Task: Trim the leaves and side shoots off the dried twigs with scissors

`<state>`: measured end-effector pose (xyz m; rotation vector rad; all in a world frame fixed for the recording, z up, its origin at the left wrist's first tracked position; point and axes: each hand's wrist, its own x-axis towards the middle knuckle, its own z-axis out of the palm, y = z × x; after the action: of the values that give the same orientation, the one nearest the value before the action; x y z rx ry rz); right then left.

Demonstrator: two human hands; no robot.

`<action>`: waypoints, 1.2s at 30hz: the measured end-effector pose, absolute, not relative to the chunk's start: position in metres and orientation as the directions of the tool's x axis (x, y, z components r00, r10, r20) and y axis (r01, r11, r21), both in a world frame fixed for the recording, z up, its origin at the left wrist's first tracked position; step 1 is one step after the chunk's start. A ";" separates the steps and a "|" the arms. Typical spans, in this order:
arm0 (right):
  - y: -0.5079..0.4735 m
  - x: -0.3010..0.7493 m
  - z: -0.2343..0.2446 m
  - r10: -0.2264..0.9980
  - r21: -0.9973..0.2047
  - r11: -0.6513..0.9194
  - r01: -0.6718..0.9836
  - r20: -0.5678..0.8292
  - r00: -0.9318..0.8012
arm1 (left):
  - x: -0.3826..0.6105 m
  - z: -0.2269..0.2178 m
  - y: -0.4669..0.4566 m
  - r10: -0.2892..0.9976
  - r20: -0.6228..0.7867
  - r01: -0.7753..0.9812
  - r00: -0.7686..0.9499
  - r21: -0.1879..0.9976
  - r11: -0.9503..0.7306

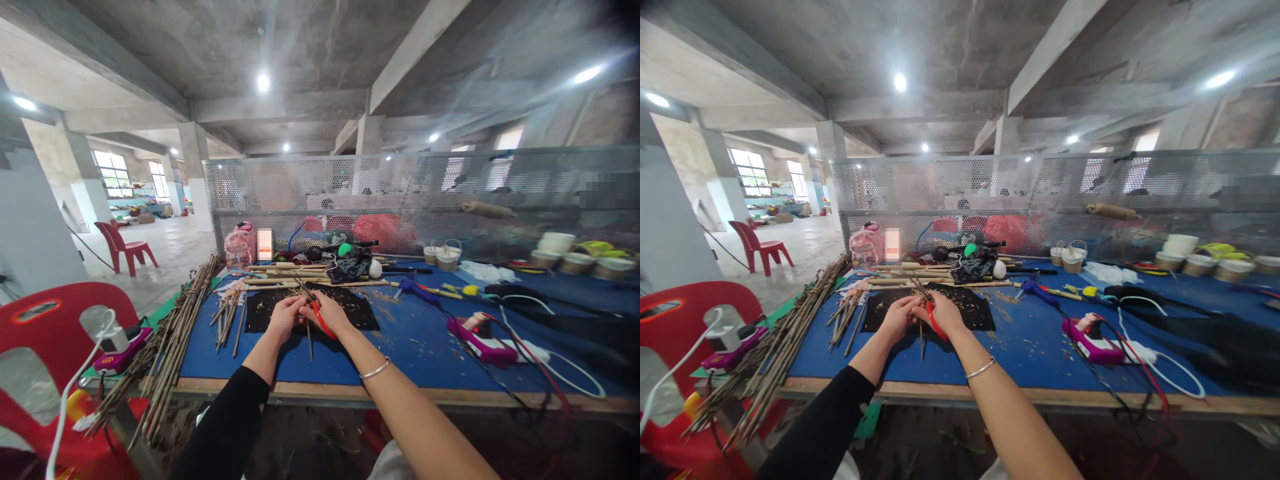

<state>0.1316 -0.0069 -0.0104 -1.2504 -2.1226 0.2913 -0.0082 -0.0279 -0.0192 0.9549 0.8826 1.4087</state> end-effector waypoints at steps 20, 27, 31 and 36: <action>-0.012 0.131 -0.007 0.864 -0.469 0.485 0.738 0.388 -0.321 | -0.007 -0.021 -0.025 0.996 0.094 -0.383 -0.007 0.919 -0.090; -0.013 0.131 -0.006 0.868 -0.469 0.478 0.742 0.379 -0.320 | -0.008 -0.024 -0.024 0.986 0.158 -0.258 -0.050 0.952 -0.165; -0.013 0.133 -0.006 0.869 -0.453 0.469 0.758 0.391 -0.304 | -0.006 -0.023 -0.026 0.994 0.082 -0.273 -0.068 0.957 -0.098; -0.012 0.132 -0.006 0.877 -0.437 0.448 0.780 0.386 -0.288 | -0.007 -0.020 -0.030 0.998 -0.029 -0.345 -0.063 0.939 0.005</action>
<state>0.1317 -0.0121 -0.0065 -1.3808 -2.1243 0.2181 -0.0067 -0.0297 -0.0198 0.9009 1.0008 1.3913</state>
